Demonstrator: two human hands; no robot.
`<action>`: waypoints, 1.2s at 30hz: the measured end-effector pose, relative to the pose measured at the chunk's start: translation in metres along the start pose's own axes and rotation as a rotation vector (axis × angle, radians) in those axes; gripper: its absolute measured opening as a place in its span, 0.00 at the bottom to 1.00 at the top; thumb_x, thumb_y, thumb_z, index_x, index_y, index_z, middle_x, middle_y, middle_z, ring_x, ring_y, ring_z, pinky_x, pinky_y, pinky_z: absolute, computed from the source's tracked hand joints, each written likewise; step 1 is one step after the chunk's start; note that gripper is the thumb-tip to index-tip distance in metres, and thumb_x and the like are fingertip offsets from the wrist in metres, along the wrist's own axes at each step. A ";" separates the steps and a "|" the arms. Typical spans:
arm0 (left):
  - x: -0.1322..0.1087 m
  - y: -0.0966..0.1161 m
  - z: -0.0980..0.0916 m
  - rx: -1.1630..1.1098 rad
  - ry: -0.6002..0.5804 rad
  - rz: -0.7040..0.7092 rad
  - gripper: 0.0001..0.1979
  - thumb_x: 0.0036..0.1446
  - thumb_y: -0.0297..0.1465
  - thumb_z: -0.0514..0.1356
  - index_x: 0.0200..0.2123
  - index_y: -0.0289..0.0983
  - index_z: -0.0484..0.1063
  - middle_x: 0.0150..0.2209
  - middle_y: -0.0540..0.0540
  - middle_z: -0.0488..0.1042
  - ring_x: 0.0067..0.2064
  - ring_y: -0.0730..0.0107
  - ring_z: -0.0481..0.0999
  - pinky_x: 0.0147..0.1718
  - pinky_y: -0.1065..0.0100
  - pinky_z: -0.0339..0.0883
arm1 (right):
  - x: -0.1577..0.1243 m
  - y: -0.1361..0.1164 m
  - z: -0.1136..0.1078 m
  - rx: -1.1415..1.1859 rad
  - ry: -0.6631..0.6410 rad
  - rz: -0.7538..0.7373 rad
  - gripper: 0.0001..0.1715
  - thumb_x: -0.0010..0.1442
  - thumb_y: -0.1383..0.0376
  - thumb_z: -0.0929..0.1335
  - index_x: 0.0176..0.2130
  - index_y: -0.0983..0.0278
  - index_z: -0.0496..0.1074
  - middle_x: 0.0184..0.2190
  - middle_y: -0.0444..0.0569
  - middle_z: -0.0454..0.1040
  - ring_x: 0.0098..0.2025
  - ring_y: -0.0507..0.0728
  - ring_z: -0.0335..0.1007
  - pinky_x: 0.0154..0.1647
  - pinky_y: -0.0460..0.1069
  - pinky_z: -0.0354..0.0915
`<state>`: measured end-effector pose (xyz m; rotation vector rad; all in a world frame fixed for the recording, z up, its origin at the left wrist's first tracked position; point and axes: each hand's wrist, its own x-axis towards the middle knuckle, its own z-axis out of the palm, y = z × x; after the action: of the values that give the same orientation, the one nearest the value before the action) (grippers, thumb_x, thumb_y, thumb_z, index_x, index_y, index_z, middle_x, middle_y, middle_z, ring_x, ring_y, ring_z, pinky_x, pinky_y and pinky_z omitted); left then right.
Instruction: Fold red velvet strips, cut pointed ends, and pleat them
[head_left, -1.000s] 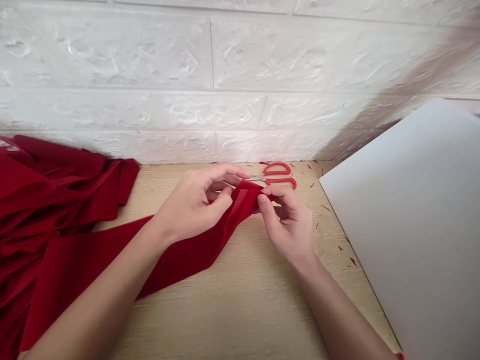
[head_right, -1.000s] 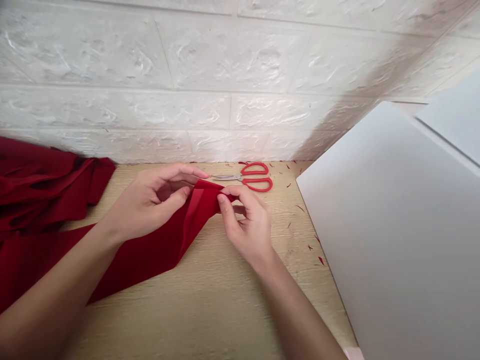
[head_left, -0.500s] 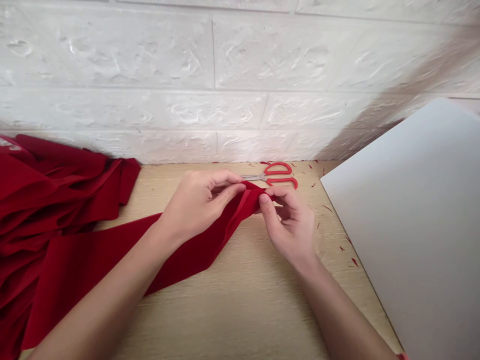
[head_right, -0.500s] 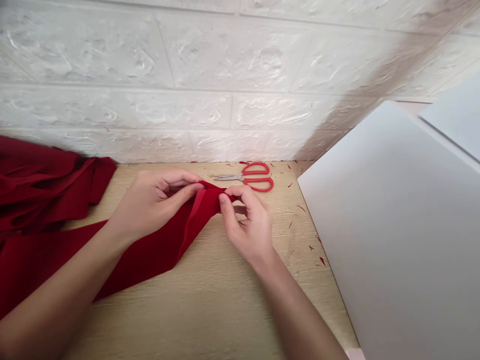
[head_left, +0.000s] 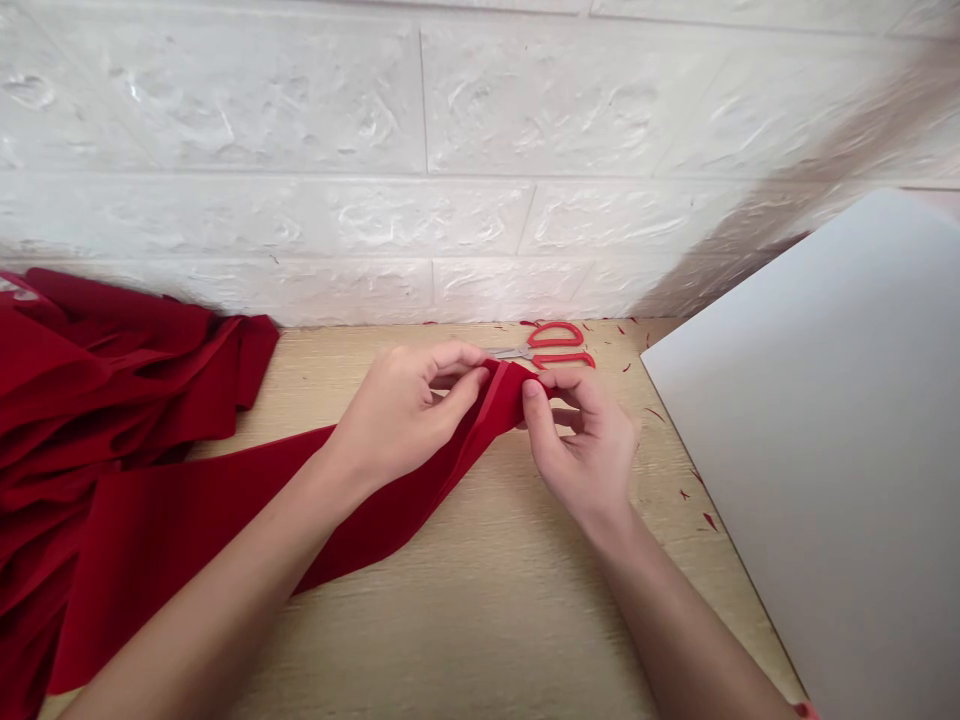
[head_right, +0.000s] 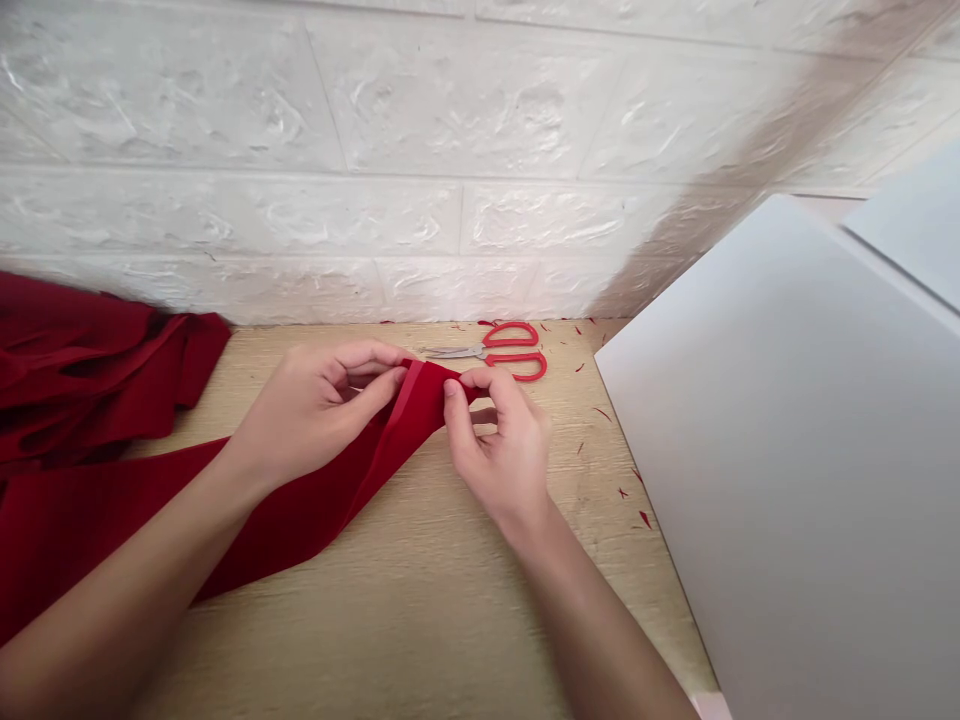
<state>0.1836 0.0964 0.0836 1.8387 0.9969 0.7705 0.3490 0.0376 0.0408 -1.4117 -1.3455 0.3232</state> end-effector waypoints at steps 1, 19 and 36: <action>0.000 0.000 0.000 0.000 -0.001 -0.003 0.13 0.65 0.32 0.57 0.45 0.39 0.81 0.39 0.47 0.84 0.36 0.69 0.83 0.32 0.73 0.77 | 0.000 0.000 0.000 -0.023 0.005 -0.015 0.04 0.65 0.64 0.68 0.35 0.61 0.70 0.31 0.44 0.77 0.26 0.50 0.74 0.24 0.45 0.76; -0.002 -0.002 0.007 -0.153 -0.028 -0.022 0.04 0.62 0.28 0.58 0.38 0.40 0.65 0.27 0.53 0.76 0.25 0.77 0.69 0.23 0.76 0.62 | 0.000 0.004 -0.001 -0.207 0.043 -0.240 0.06 0.63 0.69 0.69 0.33 0.62 0.69 0.26 0.41 0.74 0.23 0.47 0.69 0.24 0.42 0.72; -0.005 0.003 0.007 -0.104 -0.037 -0.061 0.02 0.62 0.29 0.58 0.39 0.39 0.67 0.28 0.53 0.75 0.24 0.77 0.68 0.20 0.76 0.58 | -0.002 0.004 -0.001 -0.254 0.066 -0.311 0.09 0.61 0.70 0.70 0.31 0.61 0.67 0.25 0.39 0.73 0.23 0.47 0.69 0.24 0.42 0.70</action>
<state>0.1873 0.0887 0.0826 1.7202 0.9671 0.7359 0.3515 0.0365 0.0372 -1.3763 -1.5652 -0.1023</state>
